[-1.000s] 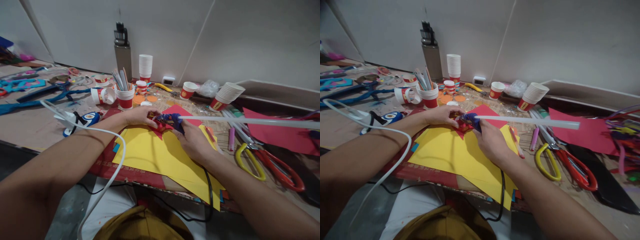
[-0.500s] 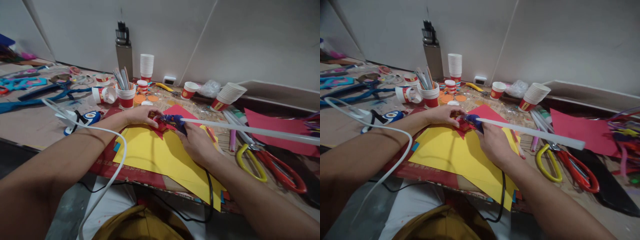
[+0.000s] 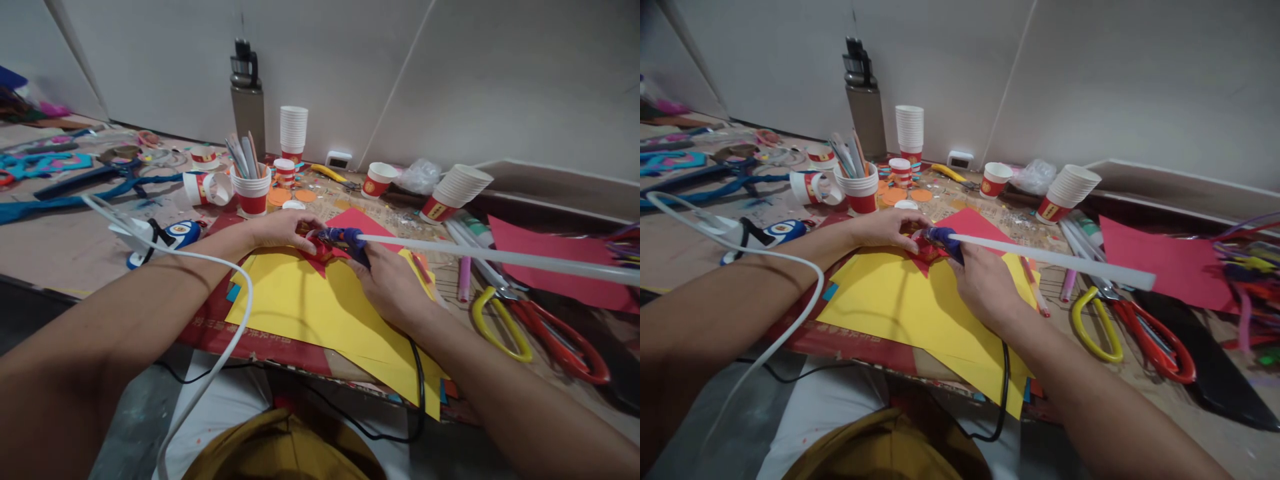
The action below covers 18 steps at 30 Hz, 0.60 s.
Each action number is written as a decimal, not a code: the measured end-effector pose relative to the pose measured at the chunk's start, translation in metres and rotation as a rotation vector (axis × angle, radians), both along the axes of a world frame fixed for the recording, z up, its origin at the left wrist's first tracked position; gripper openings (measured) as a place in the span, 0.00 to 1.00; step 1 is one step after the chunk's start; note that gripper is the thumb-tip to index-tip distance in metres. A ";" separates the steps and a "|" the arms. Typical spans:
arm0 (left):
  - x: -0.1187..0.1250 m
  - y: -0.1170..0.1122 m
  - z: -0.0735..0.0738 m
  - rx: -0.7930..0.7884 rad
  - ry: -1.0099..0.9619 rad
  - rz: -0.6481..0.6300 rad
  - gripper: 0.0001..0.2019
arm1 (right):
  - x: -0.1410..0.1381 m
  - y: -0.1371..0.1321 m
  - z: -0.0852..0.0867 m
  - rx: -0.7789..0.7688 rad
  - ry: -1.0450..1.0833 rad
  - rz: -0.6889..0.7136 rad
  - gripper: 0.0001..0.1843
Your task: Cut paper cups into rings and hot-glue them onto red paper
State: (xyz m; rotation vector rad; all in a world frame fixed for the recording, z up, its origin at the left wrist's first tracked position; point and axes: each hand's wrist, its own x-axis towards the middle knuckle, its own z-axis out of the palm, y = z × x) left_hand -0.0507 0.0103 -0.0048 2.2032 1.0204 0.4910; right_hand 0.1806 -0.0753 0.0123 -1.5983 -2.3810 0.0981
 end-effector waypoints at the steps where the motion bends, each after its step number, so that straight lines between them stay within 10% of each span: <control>1: 0.000 0.000 0.000 0.000 -0.002 0.002 0.27 | 0.000 -0.001 0.001 0.009 -0.007 -0.001 0.15; 18: -0.001 0.000 -0.001 0.007 -0.061 -0.003 0.28 | 0.004 -0.005 0.004 0.033 -0.033 -0.029 0.13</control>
